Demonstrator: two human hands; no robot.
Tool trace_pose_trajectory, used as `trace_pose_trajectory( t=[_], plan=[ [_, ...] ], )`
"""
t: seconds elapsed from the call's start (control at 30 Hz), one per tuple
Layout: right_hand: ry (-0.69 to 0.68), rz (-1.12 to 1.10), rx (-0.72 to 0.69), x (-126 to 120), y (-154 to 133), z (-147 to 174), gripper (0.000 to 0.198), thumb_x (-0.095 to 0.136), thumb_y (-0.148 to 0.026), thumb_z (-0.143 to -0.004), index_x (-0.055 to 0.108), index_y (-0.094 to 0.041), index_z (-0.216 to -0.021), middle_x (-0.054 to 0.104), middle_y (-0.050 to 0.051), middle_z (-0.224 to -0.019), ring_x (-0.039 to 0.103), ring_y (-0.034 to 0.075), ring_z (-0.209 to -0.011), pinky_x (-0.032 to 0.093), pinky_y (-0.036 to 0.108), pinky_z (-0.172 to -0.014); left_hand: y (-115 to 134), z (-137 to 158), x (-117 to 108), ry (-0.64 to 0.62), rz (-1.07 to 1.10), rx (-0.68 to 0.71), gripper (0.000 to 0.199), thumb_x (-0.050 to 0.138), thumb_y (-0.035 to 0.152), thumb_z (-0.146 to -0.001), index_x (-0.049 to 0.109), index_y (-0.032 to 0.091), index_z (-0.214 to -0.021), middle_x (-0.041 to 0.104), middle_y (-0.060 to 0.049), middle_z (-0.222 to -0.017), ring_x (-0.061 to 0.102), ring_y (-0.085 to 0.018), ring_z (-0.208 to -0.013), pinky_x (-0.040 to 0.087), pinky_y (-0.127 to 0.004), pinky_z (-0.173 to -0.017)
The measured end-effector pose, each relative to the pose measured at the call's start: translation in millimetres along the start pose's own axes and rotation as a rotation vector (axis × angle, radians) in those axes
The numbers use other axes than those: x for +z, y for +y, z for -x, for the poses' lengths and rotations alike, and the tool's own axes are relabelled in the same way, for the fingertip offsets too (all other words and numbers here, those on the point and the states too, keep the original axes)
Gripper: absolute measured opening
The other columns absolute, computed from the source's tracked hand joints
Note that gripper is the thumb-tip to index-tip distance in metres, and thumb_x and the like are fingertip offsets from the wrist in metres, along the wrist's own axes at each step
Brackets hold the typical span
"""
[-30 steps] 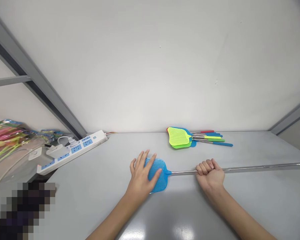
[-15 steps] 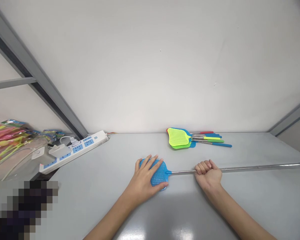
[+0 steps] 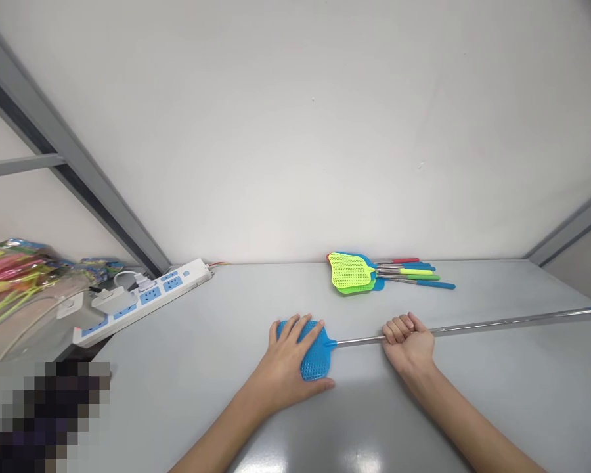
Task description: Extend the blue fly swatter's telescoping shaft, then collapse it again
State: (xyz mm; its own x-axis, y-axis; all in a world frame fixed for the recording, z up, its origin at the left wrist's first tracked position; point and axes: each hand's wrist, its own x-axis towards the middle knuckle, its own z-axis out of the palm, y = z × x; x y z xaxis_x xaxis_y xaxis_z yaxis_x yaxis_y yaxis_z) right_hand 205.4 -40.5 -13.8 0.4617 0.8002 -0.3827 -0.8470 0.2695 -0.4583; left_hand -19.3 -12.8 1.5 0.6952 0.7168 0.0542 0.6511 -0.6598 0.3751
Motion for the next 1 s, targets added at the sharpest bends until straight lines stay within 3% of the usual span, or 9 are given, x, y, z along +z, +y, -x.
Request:
trace_pose_trajectory(
  t=[0.3, 0.6, 1.0],
  plan=[
    [-0.033, 0.0, 0.01, -1, 0, -2, 0.031, 0.029, -0.02, -0.078, 0.023, -0.019, -0.048, 0.017, -0.008, -0.035, 0.018, 0.006, -0.028, 0.016, 0.022, -0.032, 1, -1, 0, -0.011, 0.064, -0.035, 0.091, 0.05, 0.062, -0.057, 0.01, 0.025, -0.13, 0.026, -0.007, -0.134, 0.017, -0.031, -0.122, 0.006, -0.051, -0.096],
    [-0.046, -0.001, 0.016, -4, 0, -2, 0.03, 0.03, -0.02, -0.078, 0.024, -0.018, -0.049, 0.019, -0.008, -0.035, 0.019, 0.006, -0.029, 0.016, 0.022, -0.032, -6, -1, 1, -0.05, 0.08, 0.001, 0.092, 0.045, 0.065, -0.059, 0.007, 0.023, -0.131, 0.016, -0.006, -0.137, 0.012, -0.024, -0.125, 0.009, -0.043, -0.101],
    [-0.045, -0.016, 0.026, -3, 0, -2, 0.029, 0.031, -0.019, -0.077, 0.023, -0.018, -0.049, 0.018, -0.008, -0.035, 0.018, 0.006, -0.029, 0.017, 0.022, -0.032, -9, 1, 6, -0.032, 0.099, -0.06, 0.096, 0.048, 0.063, -0.058, 0.002, 0.019, -0.131, 0.009, -0.01, -0.138, 0.007, -0.026, -0.125, 0.015, -0.044, -0.1]
  ],
)
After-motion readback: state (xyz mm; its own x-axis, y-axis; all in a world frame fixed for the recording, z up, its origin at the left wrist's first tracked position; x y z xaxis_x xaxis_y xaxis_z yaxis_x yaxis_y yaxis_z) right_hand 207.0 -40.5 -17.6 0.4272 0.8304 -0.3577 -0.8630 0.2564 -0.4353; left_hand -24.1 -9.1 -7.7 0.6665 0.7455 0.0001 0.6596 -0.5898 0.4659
